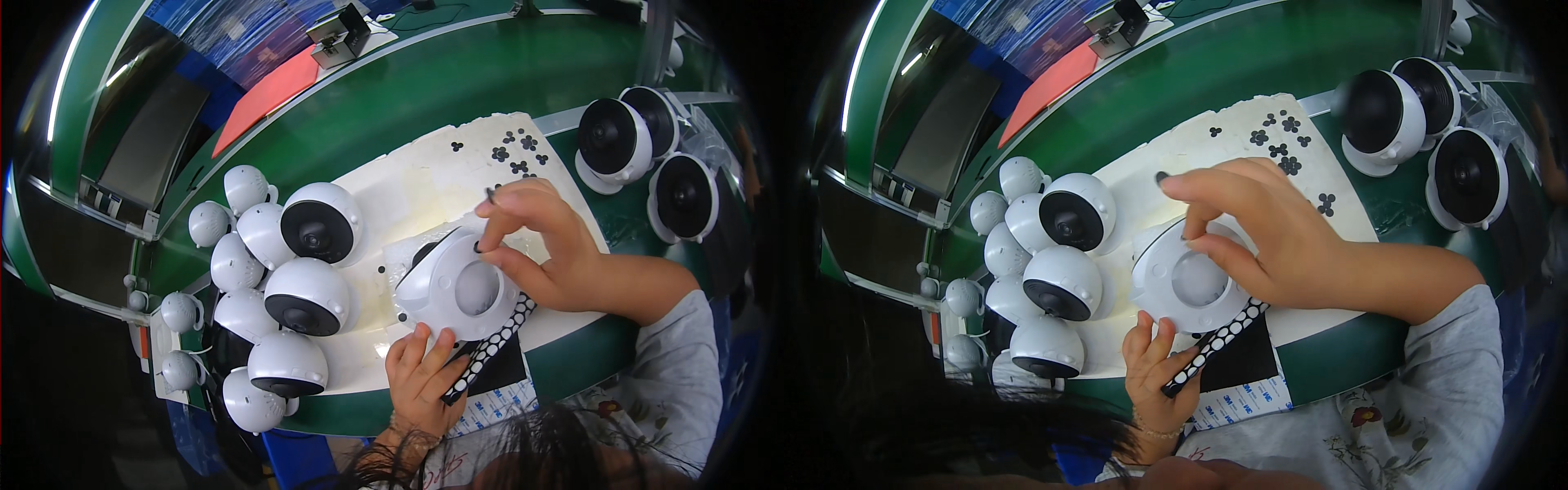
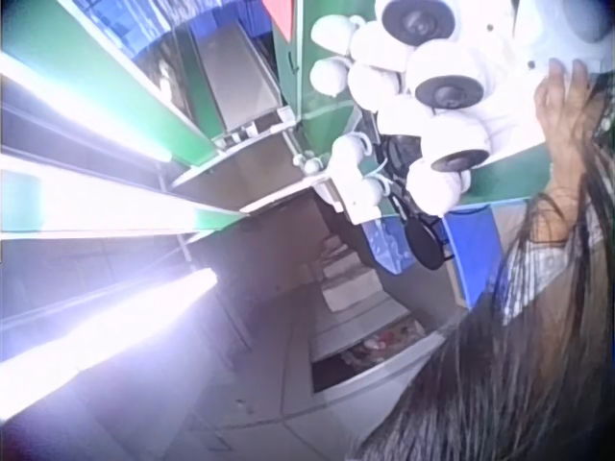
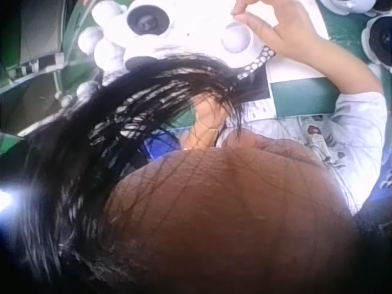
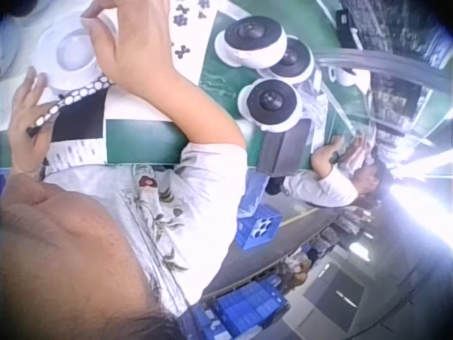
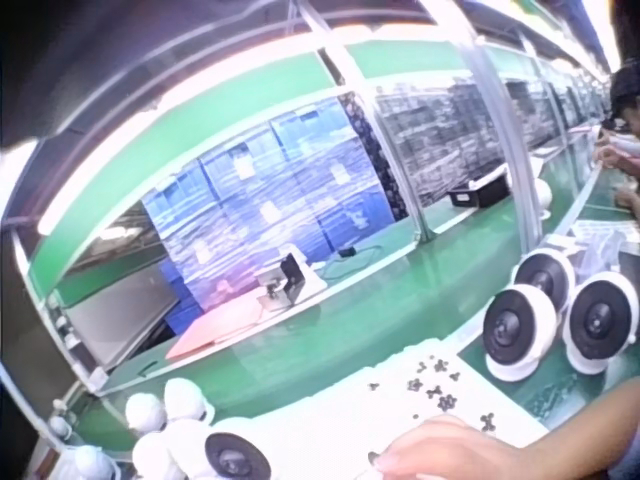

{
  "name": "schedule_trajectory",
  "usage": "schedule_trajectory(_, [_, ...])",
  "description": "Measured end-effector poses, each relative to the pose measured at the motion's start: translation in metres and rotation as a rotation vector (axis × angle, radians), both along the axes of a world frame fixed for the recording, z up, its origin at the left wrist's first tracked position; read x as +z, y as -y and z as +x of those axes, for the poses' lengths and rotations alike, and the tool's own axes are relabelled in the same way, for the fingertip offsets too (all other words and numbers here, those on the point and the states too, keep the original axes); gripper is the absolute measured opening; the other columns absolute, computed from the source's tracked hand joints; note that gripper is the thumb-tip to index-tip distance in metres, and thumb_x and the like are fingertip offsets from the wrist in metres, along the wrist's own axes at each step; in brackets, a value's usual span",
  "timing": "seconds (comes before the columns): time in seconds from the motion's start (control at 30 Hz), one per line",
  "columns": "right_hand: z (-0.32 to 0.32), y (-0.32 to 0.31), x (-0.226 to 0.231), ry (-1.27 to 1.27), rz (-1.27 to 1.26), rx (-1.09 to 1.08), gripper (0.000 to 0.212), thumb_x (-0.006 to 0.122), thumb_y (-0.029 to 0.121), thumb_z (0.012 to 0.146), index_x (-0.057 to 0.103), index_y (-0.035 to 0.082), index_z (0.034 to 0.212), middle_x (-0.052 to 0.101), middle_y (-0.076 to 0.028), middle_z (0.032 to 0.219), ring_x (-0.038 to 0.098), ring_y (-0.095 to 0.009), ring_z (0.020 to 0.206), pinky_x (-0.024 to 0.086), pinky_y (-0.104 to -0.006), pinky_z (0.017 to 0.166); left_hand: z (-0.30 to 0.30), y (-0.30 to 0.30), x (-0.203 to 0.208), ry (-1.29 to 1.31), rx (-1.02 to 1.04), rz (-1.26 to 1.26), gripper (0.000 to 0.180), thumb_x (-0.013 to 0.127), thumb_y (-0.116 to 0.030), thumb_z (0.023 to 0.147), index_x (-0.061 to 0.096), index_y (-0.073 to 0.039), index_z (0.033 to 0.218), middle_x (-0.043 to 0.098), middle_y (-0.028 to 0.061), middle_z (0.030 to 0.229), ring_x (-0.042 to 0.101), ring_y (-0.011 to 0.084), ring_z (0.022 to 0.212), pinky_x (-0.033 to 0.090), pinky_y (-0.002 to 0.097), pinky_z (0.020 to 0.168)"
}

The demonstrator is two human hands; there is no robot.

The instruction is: The person assembles white dome security cameras on a green workbench. They repeatedly pick up camera housings, peel small black circular stickers from a backing sheet, and apply them to the camera bodies. Completed units are placed to the right side of the workspace.

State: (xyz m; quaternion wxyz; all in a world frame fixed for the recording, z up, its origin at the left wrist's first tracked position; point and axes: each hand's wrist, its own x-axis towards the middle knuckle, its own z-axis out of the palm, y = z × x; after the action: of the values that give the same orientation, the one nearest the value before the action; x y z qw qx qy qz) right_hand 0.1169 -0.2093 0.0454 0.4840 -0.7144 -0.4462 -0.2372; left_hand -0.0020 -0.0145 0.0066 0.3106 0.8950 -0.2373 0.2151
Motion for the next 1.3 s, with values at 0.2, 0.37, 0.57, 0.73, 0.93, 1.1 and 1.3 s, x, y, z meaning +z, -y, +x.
schedule_trajectory(0.2, [-0.004,-0.025,-0.005,-0.36,0.05,0.218,0.048,0.051,-0.001,0.076,0.035,0.006,0.12,0.056,-0.005,0.084,0.052,-0.024,0.086,0.028,-0.0369,0.088,0.002,0.0,-0.001,0.015,-0.016,0.021,0.03,0.065,0.002,0.053,0.063,-0.006,0.082,0.05,0.013,0.121,0.038,0.0344,0.119,0.032,0.0431,0.088])
schedule_trajectory(0.37, [-0.004,-0.026,-0.007,-0.336,0.026,0.221,0.048,0.05,-0.001,0.076,0.033,0.005,0.121,0.056,-0.005,0.083,0.052,-0.023,0.084,0.028,-0.0371,0.088,0.002,0.0,-0.001,0.034,-0.021,0.004,0.029,0.064,0.002,0.055,0.063,-0.006,0.083,0.05,0.0127,0.12,0.038,0.0347,0.118,0.033,0.0429,0.086])
schedule_trajectory(0.57, [-0.007,-0.022,-0.004,-0.118,-0.071,0.094,0.044,0.054,0.001,0.072,0.043,0.007,0.115,0.057,-0.004,0.086,0.053,-0.022,0.088,0.03,-0.0391,0.087,0.002,0.0,-0.003,0.039,-0.02,0.003,0.028,0.063,0.003,0.056,0.062,-0.005,0.082,0.05,0.0132,0.12,0.039,0.035,0.118,0.034,0.0425,0.086])
schedule_trajectory(0.73, [-0.022,-0.009,0.0,0.263,-0.32,-0.118,0.036,0.062,0.007,0.069,0.054,0.009,0.104,0.055,-0.006,0.104,0.047,-0.024,0.108,0.026,-0.0453,0.092,0.004,-0.003,-0.003,0.045,-0.046,0.036,0.033,0.063,-0.002,0.055,0.061,-0.006,0.088,0.048,0.0118,0.122,0.037,0.0324,0.119,0.033,0.0439,0.086])
schedule_trajectory(0.93, [-0.035,0.003,-0.014,-0.162,-0.223,0.007,0.019,0.062,0.012,0.073,0.057,0.011,0.092,0.033,-0.015,0.131,0.023,-0.037,0.126,0.019,-0.0482,0.096,0.007,-0.004,-0.007,0.072,-0.052,0.032,0.038,0.063,-0.003,0.051,0.06,-0.006,0.089,0.047,0.0106,0.124,0.036,0.0307,0.12,0.034,0.0446,0.085])
schedule_trajectory(1.1, [-0.038,0.0,-0.022,-0.27,-0.203,0.07,0.008,0.059,0.013,0.077,0.056,0.009,0.082,0.028,-0.019,0.134,0.016,-0.041,0.127,0.017,-0.0483,0.096,0.006,-0.004,-0.009,0.049,-0.044,0.021,0.04,0.064,-0.003,0.05,0.06,-0.006,0.089,0.046,0.0098,0.125,0.036,0.0302,0.12,0.034,0.0443,0.085])
schedule_trajectory(1.3, [-0.038,-0.001,-0.021,-0.259,-0.222,0.064,0.007,0.058,0.014,0.078,0.056,0.008,0.081,0.028,-0.02,0.134,0.017,-0.041,0.127,0.017,-0.0485,0.096,0.006,-0.002,-0.007,0.072,-0.03,0.025,0.038,0.064,-0.003,0.05,0.061,-0.006,0.088,0.046,0.0093,0.125,0.035,0.0298,0.12,0.033,0.0438,0.085])
